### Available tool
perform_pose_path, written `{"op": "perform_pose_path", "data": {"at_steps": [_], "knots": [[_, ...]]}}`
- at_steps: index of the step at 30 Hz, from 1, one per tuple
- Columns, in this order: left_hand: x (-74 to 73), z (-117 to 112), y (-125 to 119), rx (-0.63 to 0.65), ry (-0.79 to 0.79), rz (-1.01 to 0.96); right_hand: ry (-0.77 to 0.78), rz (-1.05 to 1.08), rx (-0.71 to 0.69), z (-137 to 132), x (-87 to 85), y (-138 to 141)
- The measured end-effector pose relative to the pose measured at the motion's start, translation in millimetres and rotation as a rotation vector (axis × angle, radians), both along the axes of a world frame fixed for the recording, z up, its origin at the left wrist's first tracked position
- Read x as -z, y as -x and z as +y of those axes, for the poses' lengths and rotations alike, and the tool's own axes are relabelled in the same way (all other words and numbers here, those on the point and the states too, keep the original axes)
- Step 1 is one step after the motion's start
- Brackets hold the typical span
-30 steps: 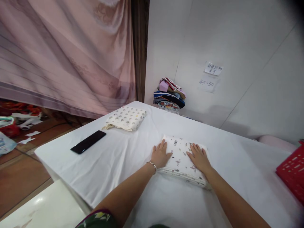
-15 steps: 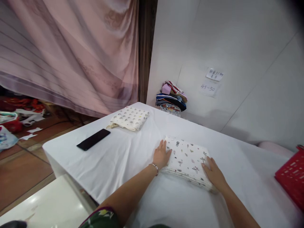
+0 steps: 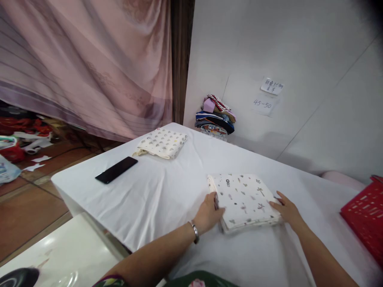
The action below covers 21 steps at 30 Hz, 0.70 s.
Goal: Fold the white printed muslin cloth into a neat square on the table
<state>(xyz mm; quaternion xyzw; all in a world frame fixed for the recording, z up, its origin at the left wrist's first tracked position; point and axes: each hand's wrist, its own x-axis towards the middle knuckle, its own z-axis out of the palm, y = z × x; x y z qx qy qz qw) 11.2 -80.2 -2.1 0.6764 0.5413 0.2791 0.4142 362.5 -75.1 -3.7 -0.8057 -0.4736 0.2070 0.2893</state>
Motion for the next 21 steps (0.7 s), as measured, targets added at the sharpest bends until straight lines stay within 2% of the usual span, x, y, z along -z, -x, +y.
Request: {"op": "perform_pose_path", "data": {"at_steps": [2, 5, 7, 9, 11, 14, 17, 21], "knots": [[-1.0, -12.4, -1.2, 0.081, 0.019, -0.019, 0.040, -0.161, -0.010, 5.8, -1.4, -10.7], [-3.1, -5.0, 9.3, 0.014, -0.007, 0.025, -0.024, -0.410, -0.105, 2.0, -5.3, 2.5], [-3.8, 13.5, 20.1, -0.068, -0.086, 0.071, -0.136, -0.477, -0.207, -9.4, -8.1, 30.9], [-3.5, 35.0, 28.5, -0.114, -0.180, 0.116, -0.185, -0.430, -0.334, -26.0, -9.7, 69.4], [-2.7, 53.7, 31.7, -0.117, -0.234, 0.152, -0.189, -0.393, -0.484, -44.5, -9.9, 109.9], [-0.4, 72.2, 27.7, -0.054, -0.254, 0.199, -0.253, -0.428, -0.688, -68.9, -7.4, 158.6], [3.0, 82.2, 21.3, 0.001, -0.249, 0.221, -0.295, -0.535, -0.791, -84.1, -1.6, 183.1], [6.9, 92.1, 18.9, 0.025, -0.255, 0.219, -0.342, -0.660, -0.807, -92.4, 10.1, 189.9]]}}
